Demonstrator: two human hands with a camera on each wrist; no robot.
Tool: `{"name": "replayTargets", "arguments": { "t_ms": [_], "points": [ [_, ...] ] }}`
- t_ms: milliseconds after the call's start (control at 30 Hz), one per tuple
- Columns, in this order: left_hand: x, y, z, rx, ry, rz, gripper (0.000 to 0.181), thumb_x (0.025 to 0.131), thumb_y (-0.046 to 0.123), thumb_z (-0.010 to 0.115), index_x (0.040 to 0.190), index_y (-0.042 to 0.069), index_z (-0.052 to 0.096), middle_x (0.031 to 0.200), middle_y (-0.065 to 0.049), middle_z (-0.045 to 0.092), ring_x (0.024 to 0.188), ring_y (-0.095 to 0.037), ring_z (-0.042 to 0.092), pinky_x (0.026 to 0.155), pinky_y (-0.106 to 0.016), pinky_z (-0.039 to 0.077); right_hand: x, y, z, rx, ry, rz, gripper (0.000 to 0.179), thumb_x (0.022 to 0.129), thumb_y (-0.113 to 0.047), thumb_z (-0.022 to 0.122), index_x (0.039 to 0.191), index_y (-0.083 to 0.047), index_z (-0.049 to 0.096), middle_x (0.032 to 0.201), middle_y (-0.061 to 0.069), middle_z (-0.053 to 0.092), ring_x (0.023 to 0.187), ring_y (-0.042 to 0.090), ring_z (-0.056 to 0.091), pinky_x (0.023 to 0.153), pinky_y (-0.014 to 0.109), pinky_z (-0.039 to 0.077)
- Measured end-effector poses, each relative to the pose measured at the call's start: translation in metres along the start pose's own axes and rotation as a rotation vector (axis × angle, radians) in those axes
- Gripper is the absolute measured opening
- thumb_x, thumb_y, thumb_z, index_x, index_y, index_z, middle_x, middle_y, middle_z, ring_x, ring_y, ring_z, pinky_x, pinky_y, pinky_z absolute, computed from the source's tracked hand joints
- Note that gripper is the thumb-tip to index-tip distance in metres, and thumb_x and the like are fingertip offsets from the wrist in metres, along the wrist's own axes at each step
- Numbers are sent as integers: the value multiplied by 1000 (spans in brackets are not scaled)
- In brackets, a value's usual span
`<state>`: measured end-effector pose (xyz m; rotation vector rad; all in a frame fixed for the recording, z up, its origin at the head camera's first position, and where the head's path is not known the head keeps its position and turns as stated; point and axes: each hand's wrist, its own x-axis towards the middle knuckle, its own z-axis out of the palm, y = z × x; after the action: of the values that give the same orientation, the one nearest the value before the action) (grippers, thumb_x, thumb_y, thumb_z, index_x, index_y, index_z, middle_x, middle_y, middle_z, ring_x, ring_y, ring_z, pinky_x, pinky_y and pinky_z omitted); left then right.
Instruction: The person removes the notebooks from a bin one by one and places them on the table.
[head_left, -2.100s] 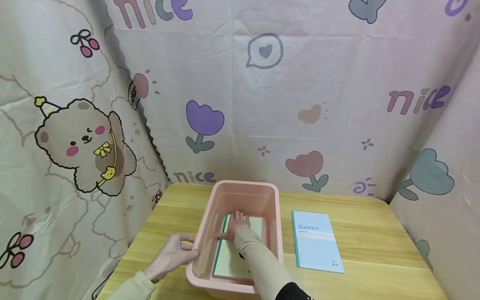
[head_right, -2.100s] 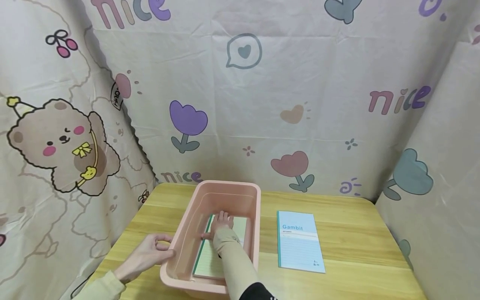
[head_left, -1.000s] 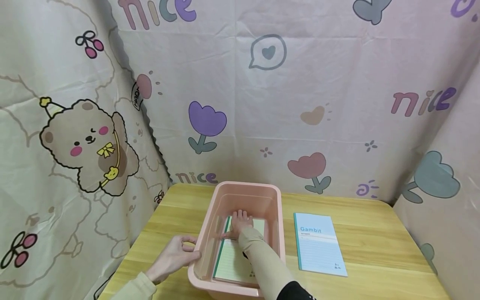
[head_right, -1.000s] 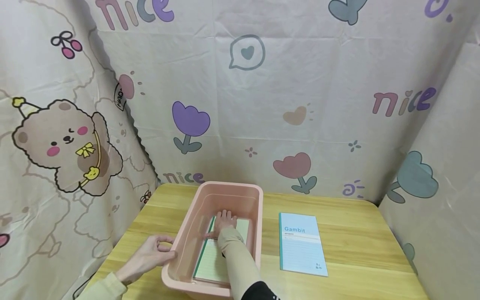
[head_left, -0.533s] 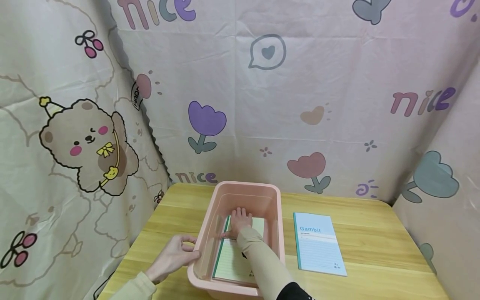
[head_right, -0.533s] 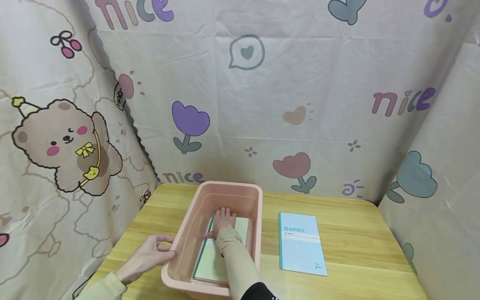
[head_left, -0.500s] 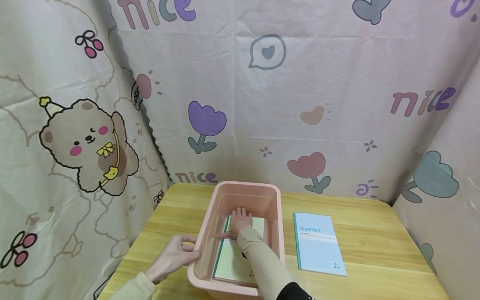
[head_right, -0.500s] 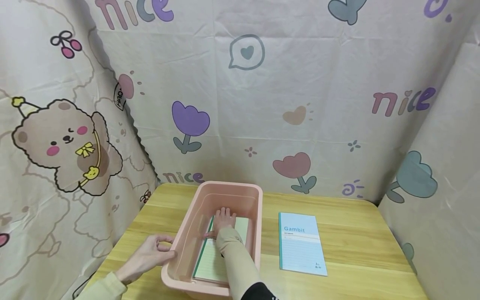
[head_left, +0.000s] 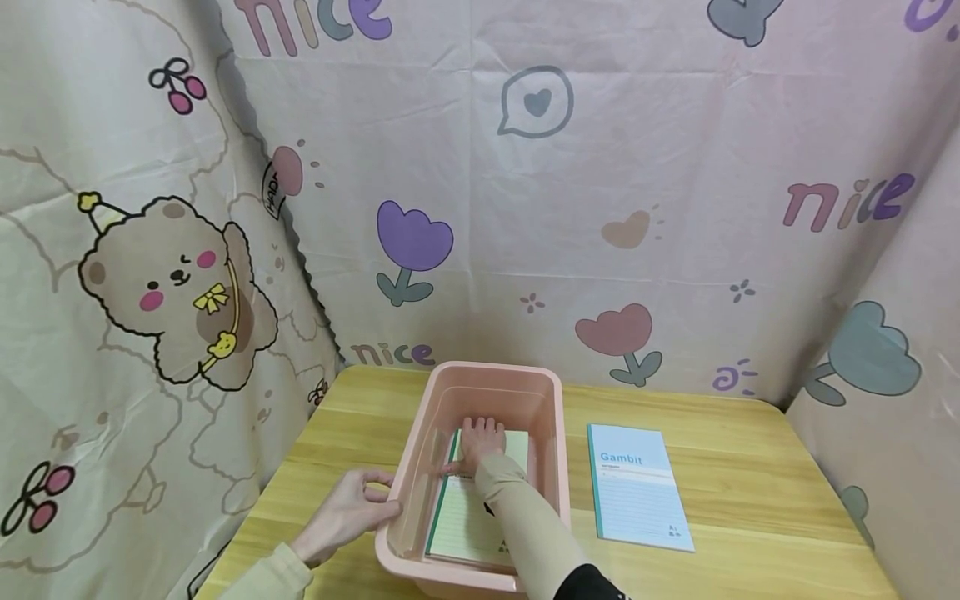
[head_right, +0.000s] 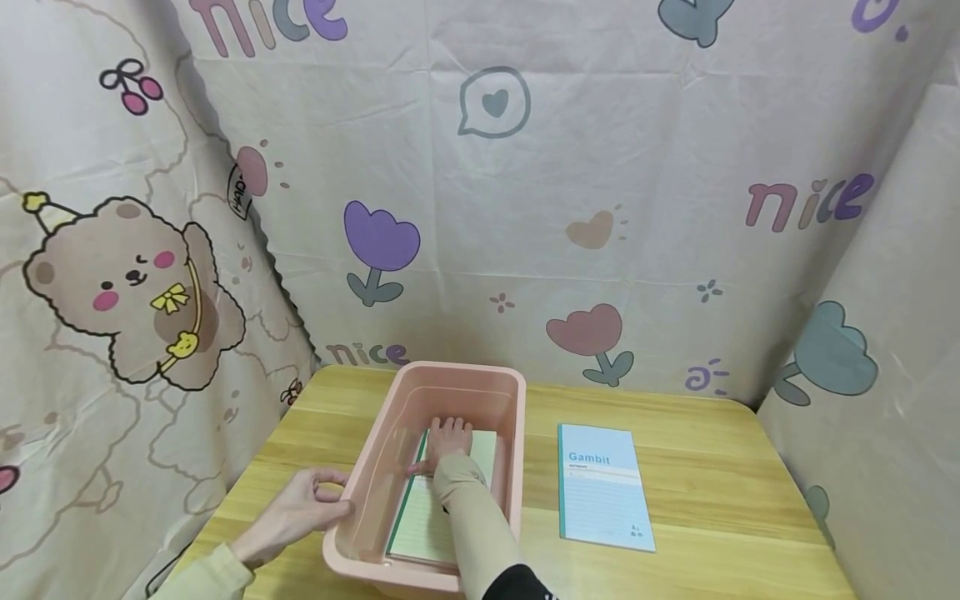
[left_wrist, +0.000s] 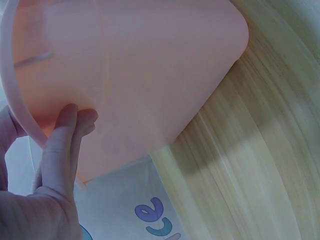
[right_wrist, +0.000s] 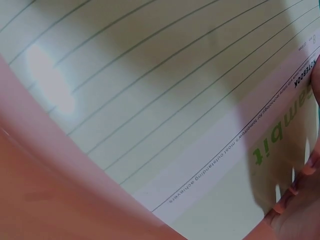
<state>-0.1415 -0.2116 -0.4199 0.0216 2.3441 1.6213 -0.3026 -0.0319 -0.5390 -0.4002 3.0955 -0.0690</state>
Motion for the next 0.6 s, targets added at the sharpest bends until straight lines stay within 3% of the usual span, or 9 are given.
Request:
{"name": "replayTargets", "arguments": {
  "t_ms": [400, 600],
  "points": [
    [1, -1, 2, -2, 21, -32, 51, 84, 2, 63, 127, -21, 47, 101, -30, 73, 88, -30, 75, 77, -40, 65, -3, 4, -4, 3, -4, -40, 104, 56, -84, 73, 131, -16, 49, 126, 9, 62, 111, 27, 57, 104, 44, 50],
    [-1, 0, 1, -8, 15, -29, 52, 83, 2, 63, 127, -21, 48, 102, -31, 73, 87, -31, 76, 77, -39, 65, -3, 5, -6, 56, -19, -58, 105, 58, -81, 75, 134, -13, 48, 130, 11, 60, 110, 27, 54, 105, 45, 49]
  ]
}}
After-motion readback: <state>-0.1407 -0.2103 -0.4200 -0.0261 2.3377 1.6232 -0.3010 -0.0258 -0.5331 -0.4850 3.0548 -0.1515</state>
